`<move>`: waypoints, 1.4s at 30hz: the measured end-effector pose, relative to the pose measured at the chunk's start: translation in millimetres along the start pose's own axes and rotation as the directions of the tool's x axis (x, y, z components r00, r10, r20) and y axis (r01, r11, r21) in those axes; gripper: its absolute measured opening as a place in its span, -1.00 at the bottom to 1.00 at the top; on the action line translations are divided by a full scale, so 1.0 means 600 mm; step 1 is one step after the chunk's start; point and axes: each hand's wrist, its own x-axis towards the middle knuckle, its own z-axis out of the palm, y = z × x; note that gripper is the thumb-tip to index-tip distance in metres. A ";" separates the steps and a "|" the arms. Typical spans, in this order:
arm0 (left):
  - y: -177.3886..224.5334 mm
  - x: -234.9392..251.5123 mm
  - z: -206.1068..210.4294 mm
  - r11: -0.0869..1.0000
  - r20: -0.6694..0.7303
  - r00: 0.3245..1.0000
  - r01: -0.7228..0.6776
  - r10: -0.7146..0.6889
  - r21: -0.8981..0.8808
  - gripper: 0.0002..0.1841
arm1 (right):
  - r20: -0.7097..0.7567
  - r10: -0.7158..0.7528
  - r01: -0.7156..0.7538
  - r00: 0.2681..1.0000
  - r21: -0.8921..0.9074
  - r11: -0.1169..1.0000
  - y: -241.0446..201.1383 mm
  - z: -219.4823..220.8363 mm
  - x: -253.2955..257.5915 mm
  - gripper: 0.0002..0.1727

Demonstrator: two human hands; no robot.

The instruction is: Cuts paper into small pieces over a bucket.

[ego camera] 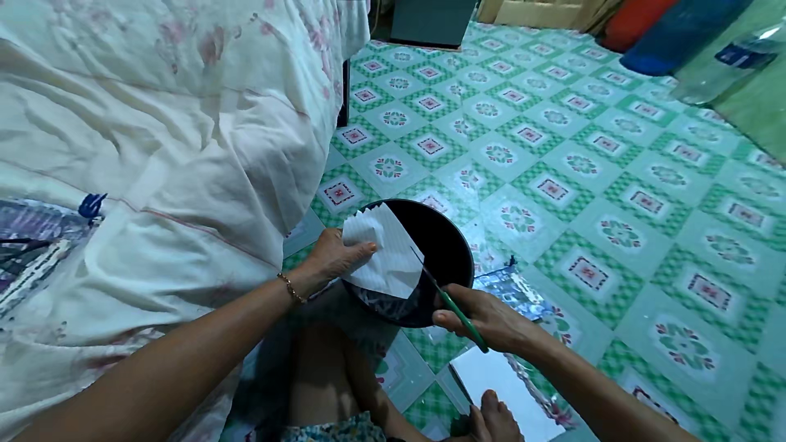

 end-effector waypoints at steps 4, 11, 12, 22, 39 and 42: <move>0.005 -0.007 -0.001 0.998 0.008 0.999 -0.034 0.033 0.046 -0.84 | -0.047 -0.030 0.030 0.998 0.010 0.999 -0.001 0.004 -0.001 -0.43; 0.006 -0.011 0.000 0.999 0.019 0.999 -0.035 0.034 0.030 -0.86 | -0.131 -0.028 0.041 0.991 0.101 0.994 -0.007 0.010 -0.004 -0.72; 0.005 -0.010 0.000 0.999 0.020 1.000 -0.021 0.020 0.032 -0.86 | -0.119 -0.022 0.034 0.993 0.098 0.995 -0.007 0.010 -0.004 -0.71; 0.001 -0.011 0.011 0.997 0.089 0.994 0.072 -0.068 -0.041 -0.85 | -0.105 -0.079 0.086 0.991 0.059 0.995 -0.002 0.014 0.000 -0.54; -0.006 -0.015 0.020 0.995 0.121 0.989 0.094 -0.088 -0.041 -0.86 | -0.109 -0.072 0.082 0.991 0.092 0.992 -0.010 0.016 0.002 -0.63; -0.008 -0.014 0.019 0.994 0.119 0.989 0.094 -0.087 -0.051 -0.86 | -0.124 -0.073 0.088 0.990 0.122 0.989 -0.011 0.016 0.001 -0.70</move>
